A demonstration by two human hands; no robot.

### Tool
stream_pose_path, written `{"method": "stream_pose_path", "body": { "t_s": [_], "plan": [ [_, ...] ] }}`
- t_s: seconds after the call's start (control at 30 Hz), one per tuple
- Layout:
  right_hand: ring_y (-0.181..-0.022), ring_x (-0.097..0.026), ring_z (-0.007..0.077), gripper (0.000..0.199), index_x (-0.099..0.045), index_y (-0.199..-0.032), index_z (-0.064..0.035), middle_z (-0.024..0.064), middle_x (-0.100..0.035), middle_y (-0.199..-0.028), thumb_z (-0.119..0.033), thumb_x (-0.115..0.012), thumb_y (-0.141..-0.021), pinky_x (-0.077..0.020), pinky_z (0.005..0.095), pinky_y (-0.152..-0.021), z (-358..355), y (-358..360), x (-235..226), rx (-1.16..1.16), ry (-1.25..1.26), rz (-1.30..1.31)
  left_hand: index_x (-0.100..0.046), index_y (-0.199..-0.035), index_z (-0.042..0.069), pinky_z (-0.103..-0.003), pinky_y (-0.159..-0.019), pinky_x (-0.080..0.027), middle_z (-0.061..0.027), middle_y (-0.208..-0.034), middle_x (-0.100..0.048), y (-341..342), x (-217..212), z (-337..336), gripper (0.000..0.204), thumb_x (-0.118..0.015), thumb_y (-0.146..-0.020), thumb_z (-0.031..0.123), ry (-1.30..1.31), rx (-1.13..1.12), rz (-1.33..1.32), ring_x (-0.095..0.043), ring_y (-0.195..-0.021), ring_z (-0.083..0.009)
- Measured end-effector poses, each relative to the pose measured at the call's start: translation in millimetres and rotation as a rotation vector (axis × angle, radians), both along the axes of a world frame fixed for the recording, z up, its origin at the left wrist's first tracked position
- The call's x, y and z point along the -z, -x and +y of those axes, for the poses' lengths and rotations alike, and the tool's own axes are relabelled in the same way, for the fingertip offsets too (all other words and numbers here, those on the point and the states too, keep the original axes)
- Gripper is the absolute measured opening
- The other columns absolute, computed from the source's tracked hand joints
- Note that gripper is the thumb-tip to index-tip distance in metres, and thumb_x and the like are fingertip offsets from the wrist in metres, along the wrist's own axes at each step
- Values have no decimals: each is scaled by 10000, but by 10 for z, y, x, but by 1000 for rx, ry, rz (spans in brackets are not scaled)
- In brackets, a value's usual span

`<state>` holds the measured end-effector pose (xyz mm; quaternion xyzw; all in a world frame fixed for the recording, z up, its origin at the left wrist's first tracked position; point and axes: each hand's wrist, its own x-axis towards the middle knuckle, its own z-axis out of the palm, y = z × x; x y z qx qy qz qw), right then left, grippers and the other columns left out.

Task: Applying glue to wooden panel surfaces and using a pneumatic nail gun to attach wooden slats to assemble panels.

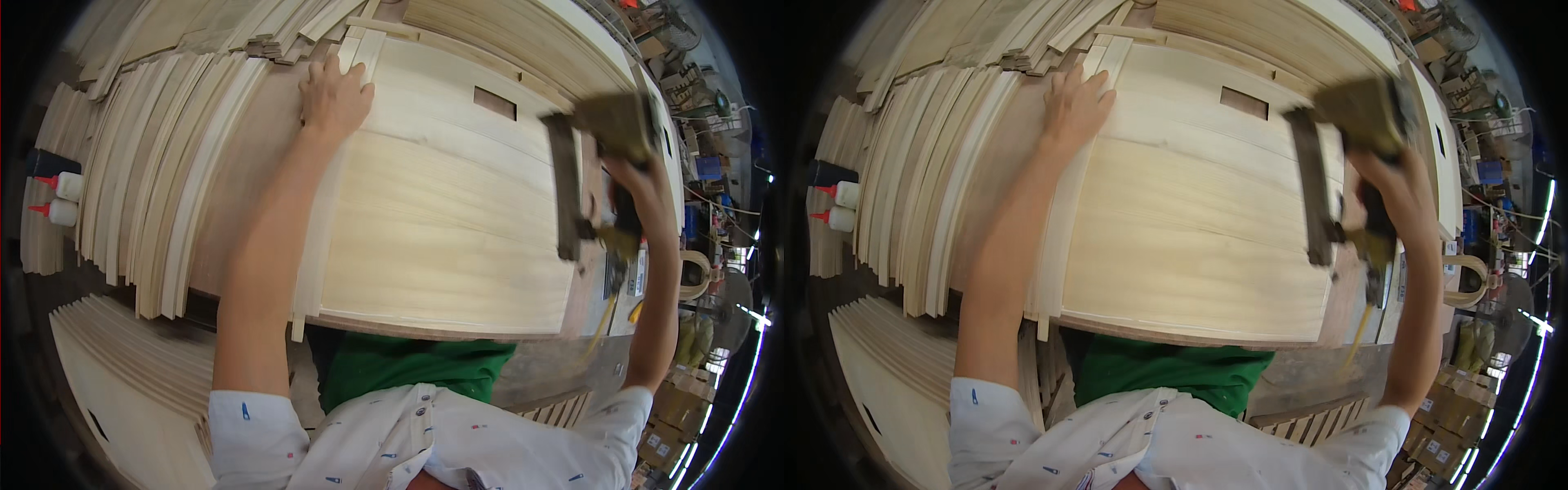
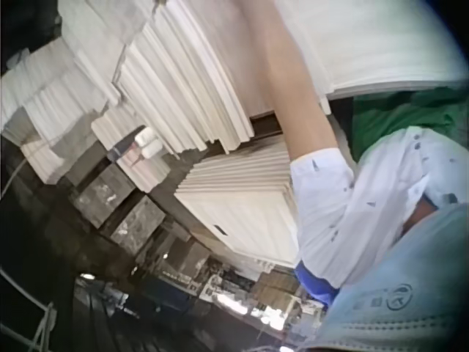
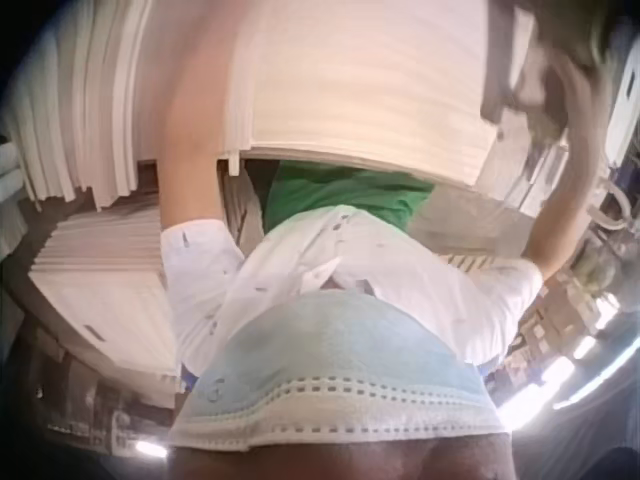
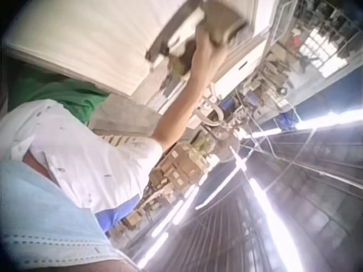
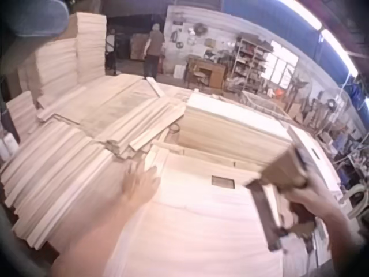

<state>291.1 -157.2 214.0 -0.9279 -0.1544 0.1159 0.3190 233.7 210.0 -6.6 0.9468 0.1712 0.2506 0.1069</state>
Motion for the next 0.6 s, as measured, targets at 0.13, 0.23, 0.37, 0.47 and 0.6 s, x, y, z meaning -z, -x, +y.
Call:
{"method": "stream_pose_path", "body": {
  "t_s": [0.13,0.23,0.37,0.47,0.6],
  "plan": [
    [-510,-539,87,278,-633,-857,-16,26,-572,-604,-293,-643,-834,-409,250,-486,1231,-483,134,-325,-57,-142,-668,-1195,159,-505,-971,-411,-163,-1348,-504,41,-180,-70,392,-625,-851,341,22,-47,109,-451,-1193,-345],
    [-531,-575,104,330,-646,-901,13,48,-601,-626,-310,-650,-829,-463,237,-522,1875,-782,286,-432,-2,-109,-678,-1174,155,-518,-936,-424,-168,-1322,-514,23,-172,-80,377,-631,-837,318,56,-34,97,-461,-1164,-341],
    [-580,-608,140,178,-645,-929,8,63,-647,-748,-113,-654,-799,-498,279,-512,2494,-896,400,-380,23,39,-693,-1137,144,-541,-870,-443,-165,-1300,-523,26,-114,-47,361,-645,-806,279,34,-26,41,-473,-1121,-338],
    [-501,-565,126,141,-669,-828,-2,55,-622,-654,-138,-644,-801,-462,281,-465,2588,-1047,584,-398,-94,69,-703,-1114,137,-549,-844,-452,-163,-1295,-527,17,-101,-71,344,-648,-800,266,27,-34,10,-473,-1120,-342],
    [-500,-568,129,140,-675,-827,-5,60,-627,-657,-138,-645,-794,-462,280,-461,2643,-982,536,-367,48,51,-707,-1105,136,-557,-825,-458,-161,-1293,-529,24,-60,-36,337,-648,-797,258,32,-28,-20,-477,-1115,-342]
  ]
}}
